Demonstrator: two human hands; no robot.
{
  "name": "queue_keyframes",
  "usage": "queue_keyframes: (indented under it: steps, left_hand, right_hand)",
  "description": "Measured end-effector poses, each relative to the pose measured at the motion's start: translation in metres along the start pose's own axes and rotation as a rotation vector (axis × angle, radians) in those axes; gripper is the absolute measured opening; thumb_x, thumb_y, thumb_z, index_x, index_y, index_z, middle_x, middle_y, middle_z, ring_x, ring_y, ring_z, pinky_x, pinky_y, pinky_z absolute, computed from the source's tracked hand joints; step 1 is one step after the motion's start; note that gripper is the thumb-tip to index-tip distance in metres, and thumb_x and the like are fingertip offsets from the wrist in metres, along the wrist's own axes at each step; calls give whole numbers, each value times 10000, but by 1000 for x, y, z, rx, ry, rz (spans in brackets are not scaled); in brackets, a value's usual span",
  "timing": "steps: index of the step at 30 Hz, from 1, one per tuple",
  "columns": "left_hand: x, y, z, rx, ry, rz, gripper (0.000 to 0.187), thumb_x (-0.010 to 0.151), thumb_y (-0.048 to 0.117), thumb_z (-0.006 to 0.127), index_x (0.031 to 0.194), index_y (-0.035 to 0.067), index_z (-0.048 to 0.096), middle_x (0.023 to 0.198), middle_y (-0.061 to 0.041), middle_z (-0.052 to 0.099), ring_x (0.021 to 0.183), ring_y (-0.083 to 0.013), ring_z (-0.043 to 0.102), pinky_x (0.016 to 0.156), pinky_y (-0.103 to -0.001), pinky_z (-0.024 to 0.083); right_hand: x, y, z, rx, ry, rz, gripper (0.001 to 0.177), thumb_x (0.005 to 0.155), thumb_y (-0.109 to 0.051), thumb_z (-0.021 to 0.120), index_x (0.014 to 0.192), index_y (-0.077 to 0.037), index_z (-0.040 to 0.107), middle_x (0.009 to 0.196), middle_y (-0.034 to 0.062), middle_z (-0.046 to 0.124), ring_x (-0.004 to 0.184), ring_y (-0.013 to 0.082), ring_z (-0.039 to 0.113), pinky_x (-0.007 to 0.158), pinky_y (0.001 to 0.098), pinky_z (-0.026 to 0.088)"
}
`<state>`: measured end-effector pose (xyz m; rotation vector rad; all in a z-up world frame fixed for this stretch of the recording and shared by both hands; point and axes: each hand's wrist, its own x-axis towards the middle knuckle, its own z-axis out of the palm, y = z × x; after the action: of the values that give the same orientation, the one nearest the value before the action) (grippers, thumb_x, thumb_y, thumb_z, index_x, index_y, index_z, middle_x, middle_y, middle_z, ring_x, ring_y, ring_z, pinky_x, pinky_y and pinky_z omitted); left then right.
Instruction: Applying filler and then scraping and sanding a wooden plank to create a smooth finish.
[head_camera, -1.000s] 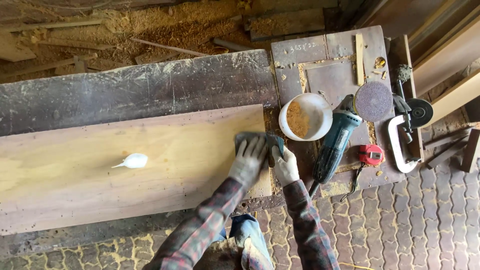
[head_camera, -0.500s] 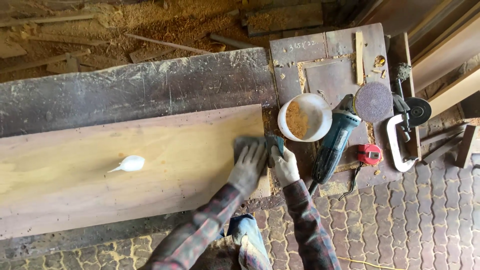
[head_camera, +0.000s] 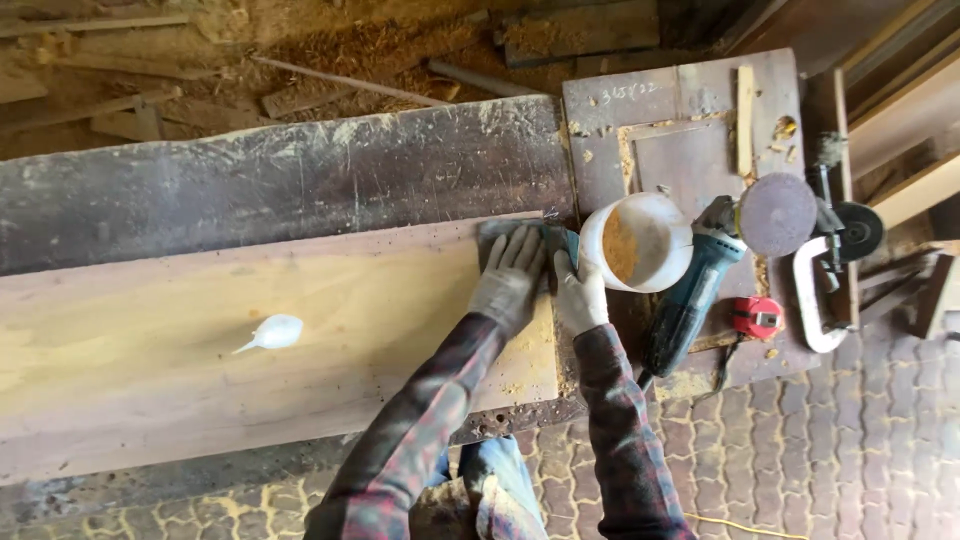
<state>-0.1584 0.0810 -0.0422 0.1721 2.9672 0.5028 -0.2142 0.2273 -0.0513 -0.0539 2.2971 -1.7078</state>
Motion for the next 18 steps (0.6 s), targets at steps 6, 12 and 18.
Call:
queue_keyframes:
  steps: [6,12,18]
  left_hand:
    - [-40,-6,-9,-157,-21,93,710,857,238,591,1513,20,429,1613,-185,339,1468,-339,325,1218,-531,200]
    - [4,0,-7,247,41,50,750,849,315,576,1516,11,419,1615,-193,348,1496,-347,314,1232,-485,228]
    - [-9,-6,-3,-20,-128,158,689,856,325,582,1481,59,465,1597,-188,362,1455,-360,326,1218,-544,173]
  right_hand:
    - [-3,-20,-5,-178,-22,185,313,1049,-144,602,1316,19,619,1236,90,693,1142,156,587,1013,294,455]
    - [-2,-13,-5,-41,-47,101,307,1039,-122,587,1306,23,630,1257,92,692,1143,145,575,1016,293,460]
    - [-6,-7,-6,-123,-60,76,294,1036,-88,576,1300,21,644,1204,84,700,1129,154,578,1021,293,449]
